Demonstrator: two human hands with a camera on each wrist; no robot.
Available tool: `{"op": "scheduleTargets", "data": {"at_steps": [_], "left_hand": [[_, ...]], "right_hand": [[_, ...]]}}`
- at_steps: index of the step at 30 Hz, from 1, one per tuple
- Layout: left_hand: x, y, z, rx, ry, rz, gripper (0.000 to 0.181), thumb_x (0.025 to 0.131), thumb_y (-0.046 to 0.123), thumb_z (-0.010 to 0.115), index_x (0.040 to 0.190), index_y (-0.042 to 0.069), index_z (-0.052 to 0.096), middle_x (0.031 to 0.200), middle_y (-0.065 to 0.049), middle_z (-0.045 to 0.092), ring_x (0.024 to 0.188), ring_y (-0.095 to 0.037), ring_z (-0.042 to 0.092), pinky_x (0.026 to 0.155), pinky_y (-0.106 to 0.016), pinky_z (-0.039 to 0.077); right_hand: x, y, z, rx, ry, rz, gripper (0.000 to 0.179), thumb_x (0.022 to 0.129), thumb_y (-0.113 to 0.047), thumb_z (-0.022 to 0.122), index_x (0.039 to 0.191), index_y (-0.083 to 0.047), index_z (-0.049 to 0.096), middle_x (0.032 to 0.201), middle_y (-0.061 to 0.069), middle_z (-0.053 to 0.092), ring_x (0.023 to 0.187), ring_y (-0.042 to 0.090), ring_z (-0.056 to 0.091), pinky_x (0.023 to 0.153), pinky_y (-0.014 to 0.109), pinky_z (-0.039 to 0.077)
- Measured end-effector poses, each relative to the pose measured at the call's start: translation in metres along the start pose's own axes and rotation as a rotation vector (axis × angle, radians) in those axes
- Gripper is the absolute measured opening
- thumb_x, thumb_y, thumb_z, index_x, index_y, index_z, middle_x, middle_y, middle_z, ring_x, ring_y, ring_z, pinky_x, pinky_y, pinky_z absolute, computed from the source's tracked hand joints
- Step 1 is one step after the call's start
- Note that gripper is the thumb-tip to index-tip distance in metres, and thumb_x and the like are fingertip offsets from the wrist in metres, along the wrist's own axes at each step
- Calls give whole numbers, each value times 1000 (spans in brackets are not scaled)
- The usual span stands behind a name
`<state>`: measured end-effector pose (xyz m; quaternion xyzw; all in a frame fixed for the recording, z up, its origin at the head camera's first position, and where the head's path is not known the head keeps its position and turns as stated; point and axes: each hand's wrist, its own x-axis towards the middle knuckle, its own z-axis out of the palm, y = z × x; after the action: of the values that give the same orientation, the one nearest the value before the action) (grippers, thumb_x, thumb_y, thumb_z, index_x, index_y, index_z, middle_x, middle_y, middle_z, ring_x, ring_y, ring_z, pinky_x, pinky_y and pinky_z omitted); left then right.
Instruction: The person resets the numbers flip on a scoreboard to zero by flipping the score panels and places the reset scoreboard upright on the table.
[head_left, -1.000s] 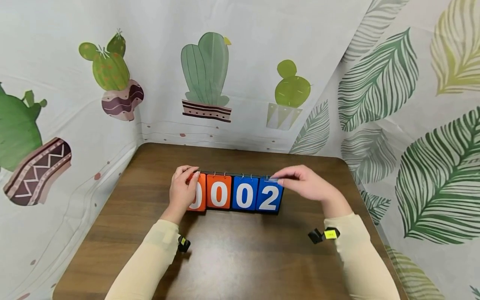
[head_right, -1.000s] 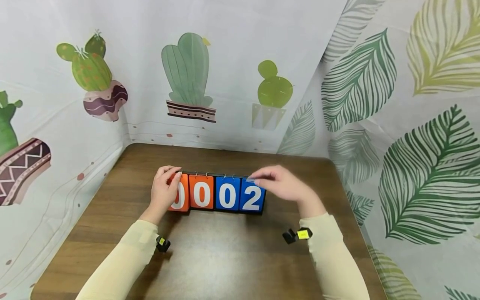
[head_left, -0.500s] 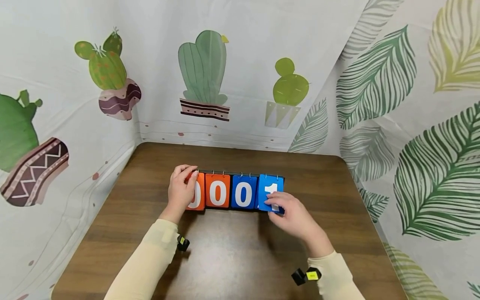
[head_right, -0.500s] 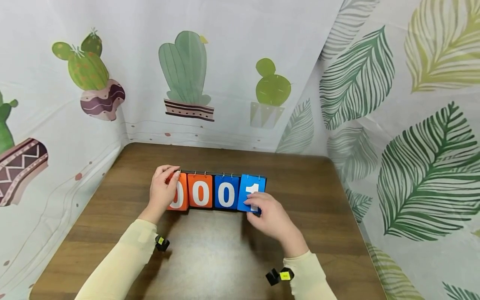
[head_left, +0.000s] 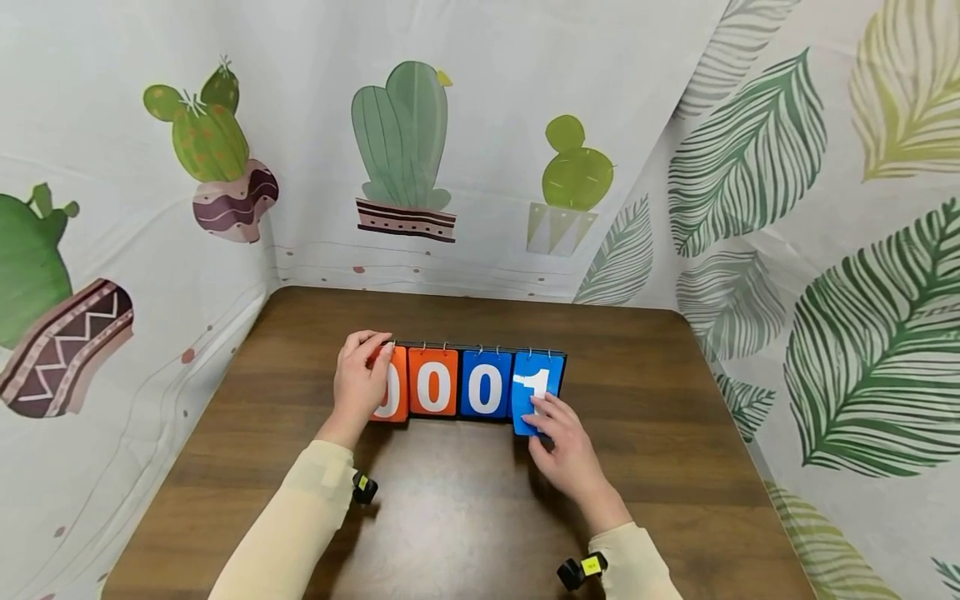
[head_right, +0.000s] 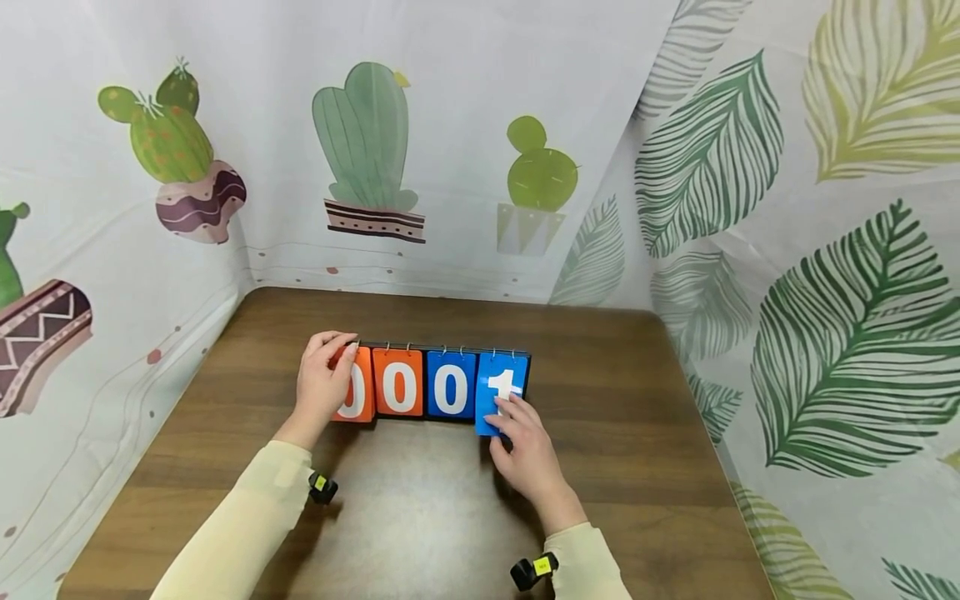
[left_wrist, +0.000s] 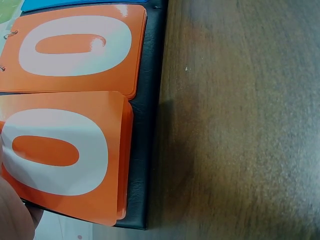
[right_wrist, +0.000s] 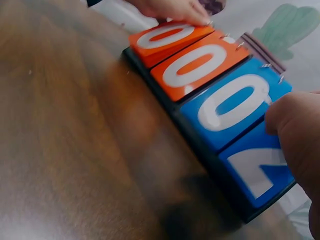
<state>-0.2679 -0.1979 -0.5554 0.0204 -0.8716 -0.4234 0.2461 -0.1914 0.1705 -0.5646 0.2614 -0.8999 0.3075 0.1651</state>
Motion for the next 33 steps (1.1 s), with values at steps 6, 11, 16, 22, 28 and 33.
{"op": "scheduleTargets", "data": {"at_steps": [6,11,16,22,28,33], "left_hand": [[-1,0,-1,6,-12,-9,32,104,38,59,127,20,73,131,-5,59,124,-31,52,103,-55,45],[-1,2,-2,2,-16,-22,33,104,38,59,127,21,73,132,-5,58,126,-31,51,103,-55,45],[0,1,-1,14,-22,-31,33,104,38,58,128,21,72,133,-4,58,126,-31,51,104,-55,45],[0,0,-1,0,-13,-17,33,103,36,60,127,18,73,131,-4,58,125,-31,52,103,-54,45],[0,1,-1,-4,-2,-16,30,103,36,61,126,22,74,131,-4,59,125,-31,52,103,-54,45],[0,1,-1,-4,-5,-16,31,103,35,60,127,19,73,131,-5,59,124,-31,52,103,-55,45]], "right_hand": [[-2,9,13,-12,53,6,31,84,-5,78,114,-11,78,141,11,66,138,34,54,107,56,51],[-2,13,18,1,71,16,30,84,-7,80,113,-12,77,141,10,65,138,34,52,105,57,52],[-2,16,23,-26,66,48,28,84,-12,81,112,-12,77,145,9,63,139,33,51,106,55,52],[0,19,24,-31,43,98,28,85,-17,82,113,-13,78,146,7,62,140,32,51,109,53,51],[8,19,14,75,62,168,28,86,-21,83,112,-12,77,141,6,66,133,31,58,105,54,53],[36,31,-10,488,269,334,17,90,-6,77,106,0,77,115,14,76,106,18,71,90,30,59]]}}
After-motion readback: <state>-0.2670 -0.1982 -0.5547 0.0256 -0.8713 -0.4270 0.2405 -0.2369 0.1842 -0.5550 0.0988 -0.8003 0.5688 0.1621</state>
